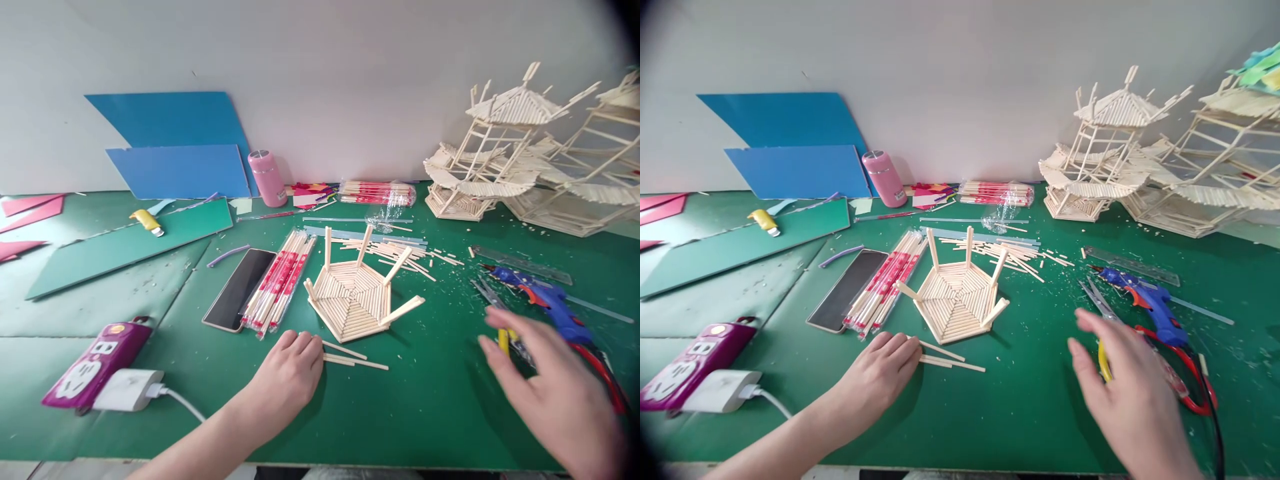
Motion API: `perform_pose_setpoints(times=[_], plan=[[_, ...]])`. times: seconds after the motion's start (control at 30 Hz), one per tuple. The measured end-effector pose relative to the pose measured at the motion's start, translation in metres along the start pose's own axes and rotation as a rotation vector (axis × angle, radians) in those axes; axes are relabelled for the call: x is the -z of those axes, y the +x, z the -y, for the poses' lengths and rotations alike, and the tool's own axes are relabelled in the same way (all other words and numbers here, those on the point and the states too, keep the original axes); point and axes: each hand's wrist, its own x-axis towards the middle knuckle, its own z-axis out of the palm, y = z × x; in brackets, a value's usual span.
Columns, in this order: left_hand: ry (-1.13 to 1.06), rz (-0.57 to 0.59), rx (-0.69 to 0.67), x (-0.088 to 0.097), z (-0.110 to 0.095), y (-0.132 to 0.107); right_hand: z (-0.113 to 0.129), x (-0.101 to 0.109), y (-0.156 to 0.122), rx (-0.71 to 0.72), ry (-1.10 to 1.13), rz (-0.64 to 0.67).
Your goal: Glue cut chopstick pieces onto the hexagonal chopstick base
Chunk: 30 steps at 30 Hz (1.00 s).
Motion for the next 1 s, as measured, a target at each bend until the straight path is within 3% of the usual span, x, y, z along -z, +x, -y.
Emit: perform_pose_setpoints(times=[0.17, 0.3, 0.43, 0.6, 0.8, 1.0], plan=[[-0.018, -0.017, -0.006, -0.001, -0.002, 0.001, 0.065, -0.024, -0.008, 0.182, 0.286, 0.354], [-0.01, -0.007, -0.004, 0.005, -0.003, 0.003, 0.09, -0.045, -0.006, 0.215, 0.317, 0.423], [0.009, 0.0, -0.02, 0.004, -0.002, 0.003, 0.108, -0.059, 0.007, 0.227, 0.187, 0.472], [0.035, -0.07, -0.057, -0.008, -0.001, 0.003, 0.111, -0.064, 0.014, 0.308, 0.022, 0.477], [0.003, -0.181, -0.083, -0.009, 0.006, 0.002, 0.092, -0.06, 0.011, 0.448, -0.099, 0.536], [-0.086, -0.072, -0.16, -0.001, 0.011, 0.007, 0.08, -0.059, 0.007, 0.431, -0.098, 0.615]])
